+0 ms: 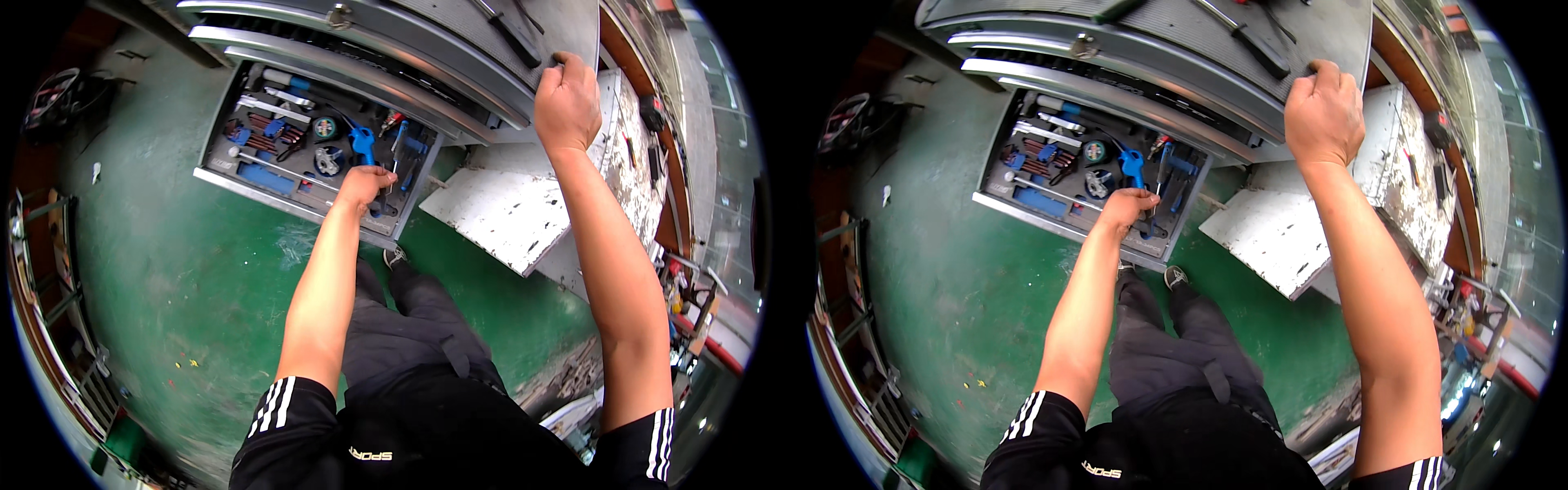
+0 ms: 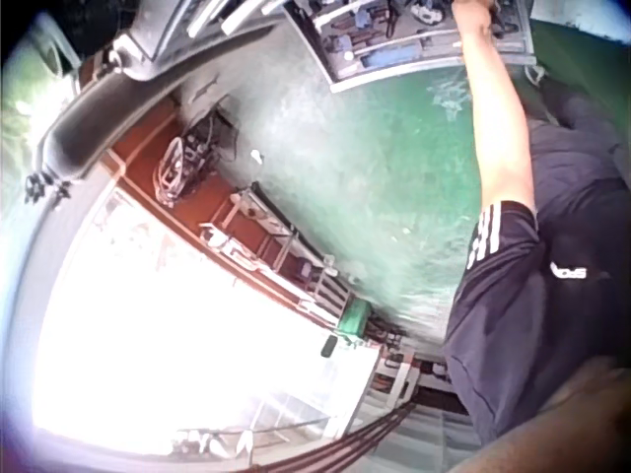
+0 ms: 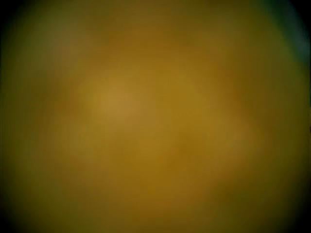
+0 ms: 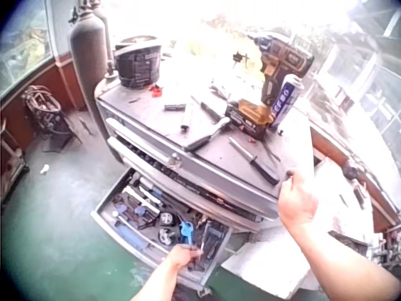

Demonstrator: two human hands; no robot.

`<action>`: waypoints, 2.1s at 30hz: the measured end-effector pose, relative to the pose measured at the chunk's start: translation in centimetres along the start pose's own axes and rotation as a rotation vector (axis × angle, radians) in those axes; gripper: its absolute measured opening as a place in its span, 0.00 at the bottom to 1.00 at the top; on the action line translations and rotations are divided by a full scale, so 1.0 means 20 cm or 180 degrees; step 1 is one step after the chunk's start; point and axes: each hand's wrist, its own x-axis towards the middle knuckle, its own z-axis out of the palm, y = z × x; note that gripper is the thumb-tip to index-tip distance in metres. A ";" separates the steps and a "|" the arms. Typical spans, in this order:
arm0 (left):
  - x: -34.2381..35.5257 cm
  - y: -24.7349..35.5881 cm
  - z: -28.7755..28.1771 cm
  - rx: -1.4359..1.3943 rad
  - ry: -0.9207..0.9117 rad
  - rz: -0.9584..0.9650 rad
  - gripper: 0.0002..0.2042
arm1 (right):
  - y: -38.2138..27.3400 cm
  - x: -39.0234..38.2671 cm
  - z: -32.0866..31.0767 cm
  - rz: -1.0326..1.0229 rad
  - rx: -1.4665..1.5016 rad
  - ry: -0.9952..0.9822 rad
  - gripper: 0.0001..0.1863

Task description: The person retrieves a small tool from a drawer and walks to a black car. They kneel by the rear wheel and use the tool to scrape and smooth a scratch on the car's body panel. The person repeatedly works on the same small area, using both the tool and their fingers to rub the surface.

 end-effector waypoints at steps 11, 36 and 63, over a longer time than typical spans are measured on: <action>-1.10 -0.02 -0.11 -0.1533 0.0800 0.0783 0.09 | -0.05 0.02 -0.04 -0.0022 0.0230 -0.0425 0.21; -4.05 -2.70 0.14 -0.2869 0.4296 0.1295 0.07 | -1.53 -3.75 -2.31 -0.5842 0.3650 -0.4646 0.33; -7.27 -4.76 -0.73 -0.4734 0.7265 0.0705 0.18 | -4.28 -7.07 -3.91 -0.8379 0.0962 -0.4852 0.18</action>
